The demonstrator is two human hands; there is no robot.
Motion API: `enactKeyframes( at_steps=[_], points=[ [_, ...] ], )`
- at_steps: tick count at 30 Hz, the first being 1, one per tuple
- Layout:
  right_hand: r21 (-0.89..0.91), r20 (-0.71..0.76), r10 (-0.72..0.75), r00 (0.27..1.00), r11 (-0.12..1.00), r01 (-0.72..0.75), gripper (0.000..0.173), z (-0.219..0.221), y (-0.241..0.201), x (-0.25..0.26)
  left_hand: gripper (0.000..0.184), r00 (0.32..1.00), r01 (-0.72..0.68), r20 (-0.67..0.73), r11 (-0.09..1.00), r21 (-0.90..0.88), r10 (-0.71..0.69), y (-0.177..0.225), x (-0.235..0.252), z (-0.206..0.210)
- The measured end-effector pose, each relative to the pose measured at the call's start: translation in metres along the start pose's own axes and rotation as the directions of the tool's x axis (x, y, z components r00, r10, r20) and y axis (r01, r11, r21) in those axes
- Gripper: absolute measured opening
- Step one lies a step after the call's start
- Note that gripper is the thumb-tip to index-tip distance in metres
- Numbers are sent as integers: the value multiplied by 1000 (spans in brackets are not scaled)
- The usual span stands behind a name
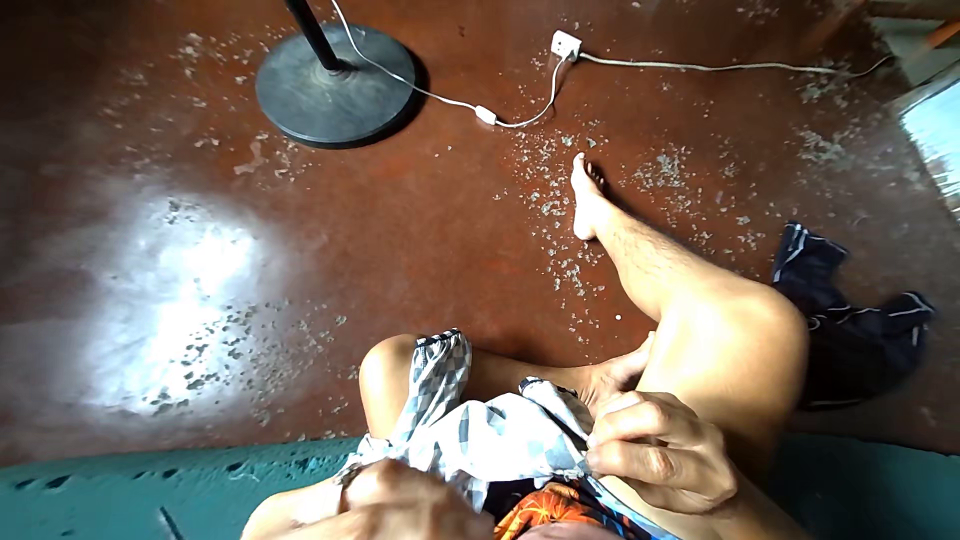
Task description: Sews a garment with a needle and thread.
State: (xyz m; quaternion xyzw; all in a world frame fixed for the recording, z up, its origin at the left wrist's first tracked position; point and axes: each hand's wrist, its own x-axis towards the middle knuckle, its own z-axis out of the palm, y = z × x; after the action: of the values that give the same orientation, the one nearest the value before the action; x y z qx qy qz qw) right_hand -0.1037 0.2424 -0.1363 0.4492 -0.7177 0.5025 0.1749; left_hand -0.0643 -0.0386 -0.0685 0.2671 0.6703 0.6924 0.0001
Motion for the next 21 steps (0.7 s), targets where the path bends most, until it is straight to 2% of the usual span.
enactKeyframes(
  at_steps=[3, 8, 16, 21],
  points=[
    [8, 1, -13, 1000, 1000, 13, 7, 0, 0, 1, 11, 997, -46, 70, 961, 274, 28, -2, 14, 8],
    [-7, 1, -25, 1000, 1000, 25, 5, -2, 0, 0, 13, 981, -128, 192, 853, 506, 33, -8, 30, 17],
    [6, 10, -29, 1000, 1000, 29, 4, -2, 1, 1, 17, 958, -220, 276, 804, 553, 73, -18, 37, 22],
    [4, 20, -32, 999, 999, 32, 4, -3, 1, 2, 17, 955, -223, 291, 790, 571, 59, -18, 37, 21]
  ],
)
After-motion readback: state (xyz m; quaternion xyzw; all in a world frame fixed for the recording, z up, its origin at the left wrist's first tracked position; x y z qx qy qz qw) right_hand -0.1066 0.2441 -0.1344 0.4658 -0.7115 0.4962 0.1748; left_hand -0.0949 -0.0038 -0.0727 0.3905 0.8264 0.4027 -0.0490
